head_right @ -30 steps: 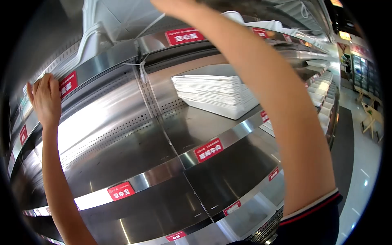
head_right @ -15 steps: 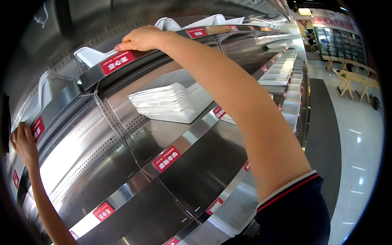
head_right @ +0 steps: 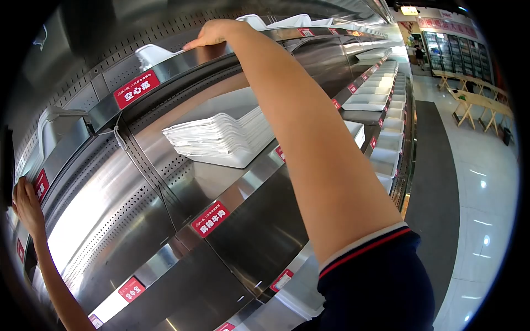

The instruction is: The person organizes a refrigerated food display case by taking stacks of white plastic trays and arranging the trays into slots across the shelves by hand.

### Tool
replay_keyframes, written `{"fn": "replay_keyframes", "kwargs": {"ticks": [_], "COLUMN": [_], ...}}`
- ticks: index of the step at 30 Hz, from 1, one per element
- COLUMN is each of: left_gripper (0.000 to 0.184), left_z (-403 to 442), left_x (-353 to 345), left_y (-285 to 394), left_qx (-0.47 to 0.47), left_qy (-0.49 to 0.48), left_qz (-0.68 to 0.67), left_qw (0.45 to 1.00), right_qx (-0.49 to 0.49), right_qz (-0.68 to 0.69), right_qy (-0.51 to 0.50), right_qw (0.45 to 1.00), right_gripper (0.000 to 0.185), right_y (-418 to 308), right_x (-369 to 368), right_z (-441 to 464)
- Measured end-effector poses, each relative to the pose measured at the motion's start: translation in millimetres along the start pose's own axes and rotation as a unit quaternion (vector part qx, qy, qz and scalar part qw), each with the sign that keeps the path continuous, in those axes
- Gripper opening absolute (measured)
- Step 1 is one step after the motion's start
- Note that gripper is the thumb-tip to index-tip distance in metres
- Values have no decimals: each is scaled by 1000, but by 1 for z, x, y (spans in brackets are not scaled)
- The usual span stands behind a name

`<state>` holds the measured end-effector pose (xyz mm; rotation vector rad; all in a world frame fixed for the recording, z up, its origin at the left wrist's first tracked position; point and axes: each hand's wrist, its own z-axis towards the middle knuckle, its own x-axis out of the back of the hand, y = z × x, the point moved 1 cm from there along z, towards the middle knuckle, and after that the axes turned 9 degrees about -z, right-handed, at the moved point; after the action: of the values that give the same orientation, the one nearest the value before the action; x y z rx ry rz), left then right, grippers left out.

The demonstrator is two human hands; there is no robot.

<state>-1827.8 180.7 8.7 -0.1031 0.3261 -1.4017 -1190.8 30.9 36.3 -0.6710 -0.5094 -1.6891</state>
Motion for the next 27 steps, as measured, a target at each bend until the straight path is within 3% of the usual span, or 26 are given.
{"fn": "replay_keyframes", "kwargs": {"ticks": [4,8,10,11,12,13,14,17,18,19,20,22,24,27], "left_gripper": [48,45,42,41,40,39,39,44,45,47,47,49,46,43], "left_z": [-1,-2,-2,0,0,0,1,1,4,7,8,6,8,9], "left_x": [5,7,19,26,34,33,32,31,40,55,73,81,80,92], "left_y": [1,5,16,22,29,28,28,27,33,43,57,58,63,75], "left_qx": [-3,-48,-37,-36,-27,-16,-4,23,16,9,-8,-19,22,38], "left_qy": [-15,26,54,63,79,65,53,42,66,90,137,121,143,159], "left_qz": [16,31,-13,-22,-68,-82,-97,-183,-186,-189,-159,-177,-182,-186], "left_qw": [1000,998,998,997,994,994,994,982,980,978,978,977,973,969], "right_qx": [-133,-173,-131,-21,36,137,259,350,341,365,378,412,379,442], "right_qz": [-10,-154,-64,-39,86,168,94,-15,-26,-91,-88,-82,17,-57], "right_qy": [-41,47,307,428,452,539,495,300,281,199,208,220,188,129], "right_qw": [990,972,941,903,887,814,824,887,897,905,898,880,906,886], "right_gripper": [74,47,35,22,21,22,26,35,37,40,41,42,44,40], "right_y": [25,37,-22,-55,-105,-158,-222,-320,-362,-386,-399,-423,-425,-444], "right_x": [0,-7,12,24,39,44,43,69,62,60,58,43,43,59], "right_z": [7,35,2,-4,-21,-46,11,-61,-55,-63,-60,-50,-23,22]}}
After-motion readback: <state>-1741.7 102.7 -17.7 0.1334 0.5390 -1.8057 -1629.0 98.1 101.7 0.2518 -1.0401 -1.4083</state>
